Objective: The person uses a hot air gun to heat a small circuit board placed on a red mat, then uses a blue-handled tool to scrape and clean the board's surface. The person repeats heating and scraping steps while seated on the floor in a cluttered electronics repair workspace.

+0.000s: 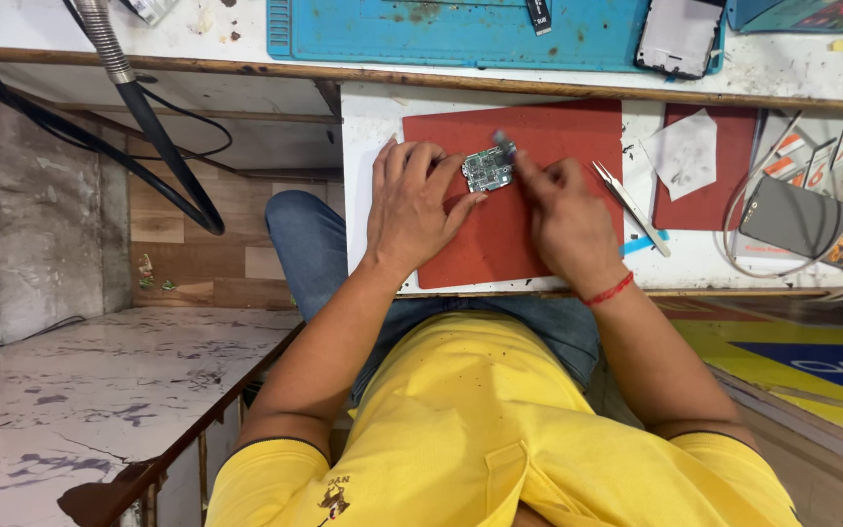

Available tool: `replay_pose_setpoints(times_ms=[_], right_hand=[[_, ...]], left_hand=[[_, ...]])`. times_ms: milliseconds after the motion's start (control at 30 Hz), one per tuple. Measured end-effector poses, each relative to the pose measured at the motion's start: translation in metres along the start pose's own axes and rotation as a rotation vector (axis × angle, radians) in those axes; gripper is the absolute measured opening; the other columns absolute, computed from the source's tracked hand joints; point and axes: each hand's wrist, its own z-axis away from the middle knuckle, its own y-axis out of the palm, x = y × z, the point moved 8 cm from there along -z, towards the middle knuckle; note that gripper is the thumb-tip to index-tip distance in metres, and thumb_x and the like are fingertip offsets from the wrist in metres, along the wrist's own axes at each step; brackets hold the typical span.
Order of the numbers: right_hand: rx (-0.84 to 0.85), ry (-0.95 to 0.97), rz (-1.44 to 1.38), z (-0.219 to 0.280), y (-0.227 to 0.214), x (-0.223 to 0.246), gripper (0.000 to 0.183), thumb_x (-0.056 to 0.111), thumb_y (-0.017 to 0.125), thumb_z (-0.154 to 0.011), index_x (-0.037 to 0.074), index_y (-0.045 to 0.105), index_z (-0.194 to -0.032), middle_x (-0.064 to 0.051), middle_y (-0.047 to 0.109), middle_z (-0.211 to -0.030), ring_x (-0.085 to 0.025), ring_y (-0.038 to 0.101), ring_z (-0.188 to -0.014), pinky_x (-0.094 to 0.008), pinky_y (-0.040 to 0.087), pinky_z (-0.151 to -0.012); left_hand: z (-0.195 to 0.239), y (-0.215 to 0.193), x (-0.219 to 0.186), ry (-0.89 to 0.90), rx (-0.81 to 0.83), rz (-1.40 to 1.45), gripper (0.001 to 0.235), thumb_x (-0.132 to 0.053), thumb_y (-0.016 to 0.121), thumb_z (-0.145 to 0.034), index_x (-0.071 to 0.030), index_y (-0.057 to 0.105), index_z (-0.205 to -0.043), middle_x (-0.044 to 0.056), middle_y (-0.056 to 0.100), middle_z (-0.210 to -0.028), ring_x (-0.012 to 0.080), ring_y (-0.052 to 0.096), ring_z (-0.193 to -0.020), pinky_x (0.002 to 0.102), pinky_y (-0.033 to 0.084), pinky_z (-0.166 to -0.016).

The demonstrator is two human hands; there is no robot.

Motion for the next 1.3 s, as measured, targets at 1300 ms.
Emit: replay_pose_setpoints(times_ms=[1300], right_hand=[[0.226, 0.010, -0.031, 0.004, 0.004, 0.003, 0.063, 0.001, 0.054, -0.088, 0.013, 0.053, -0.150, -0.020, 0.061, -0.111, -0.042, 0.067, -0.080, -0.051, 0.055, -0.068]], left_hand=[[-0.003, -0.004, -0.002, 0.022, 0.037, -0.026, 0.045, -0.034, 0.076, -0.087, -0.007, 0.068, -0.122, 0.009, 0.058, -0.114, 0.0307, 0.050, -0.119, 0.057, 0.028, -0.116]])
